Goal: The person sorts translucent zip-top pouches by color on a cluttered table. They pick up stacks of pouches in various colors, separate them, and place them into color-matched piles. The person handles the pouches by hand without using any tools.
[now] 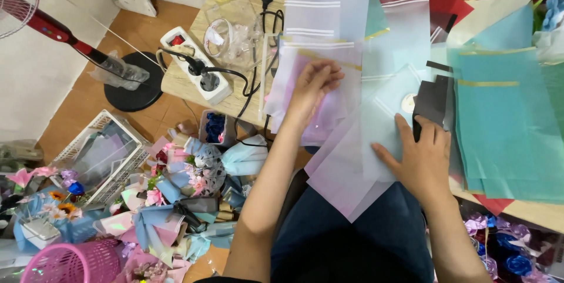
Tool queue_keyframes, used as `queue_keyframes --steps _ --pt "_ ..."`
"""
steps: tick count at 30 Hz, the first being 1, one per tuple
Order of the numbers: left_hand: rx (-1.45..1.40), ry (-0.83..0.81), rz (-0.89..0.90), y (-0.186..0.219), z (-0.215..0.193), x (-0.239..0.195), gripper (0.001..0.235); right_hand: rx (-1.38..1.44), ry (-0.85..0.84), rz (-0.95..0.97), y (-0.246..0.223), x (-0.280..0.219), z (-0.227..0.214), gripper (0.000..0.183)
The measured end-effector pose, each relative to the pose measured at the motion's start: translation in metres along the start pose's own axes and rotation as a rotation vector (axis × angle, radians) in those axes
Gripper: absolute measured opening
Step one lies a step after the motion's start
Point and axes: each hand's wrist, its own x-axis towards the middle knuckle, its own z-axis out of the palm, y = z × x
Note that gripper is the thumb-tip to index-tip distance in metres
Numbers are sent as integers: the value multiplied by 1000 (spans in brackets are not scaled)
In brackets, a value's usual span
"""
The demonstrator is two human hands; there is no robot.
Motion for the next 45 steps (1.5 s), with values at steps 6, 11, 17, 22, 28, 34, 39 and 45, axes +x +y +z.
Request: queue_keyframes --steps 6,11,17,22,28,34,39,45 --pt "399 -82 16 -1 -2 6 22 16 -36 13 -1 0 -3 83" --pt "863 -234 52 14 15 4 25 48 -115 67 -4 2 -8 81" --pt "1380 -345 91 13 45 -11 34 54 -135 71 -4 6 -10 82" --pt "1455 -321 146 3 43 -11 51 118 -122 85 0 4 -6 83" --pt "1467 -373 99 14 52 -19 43 276 -55 120 -1 2 -7 87" --pt "1421 -454 100 20 45 -15 30 445 -54 201 18 3 -8 67" --pt "1167 -316 -167 39 47 -12 24 522 122 34 51 -7 -8 50" --pt "864 101 -146 28 40 0 23 388 130 -243 49 -20 -13 53"
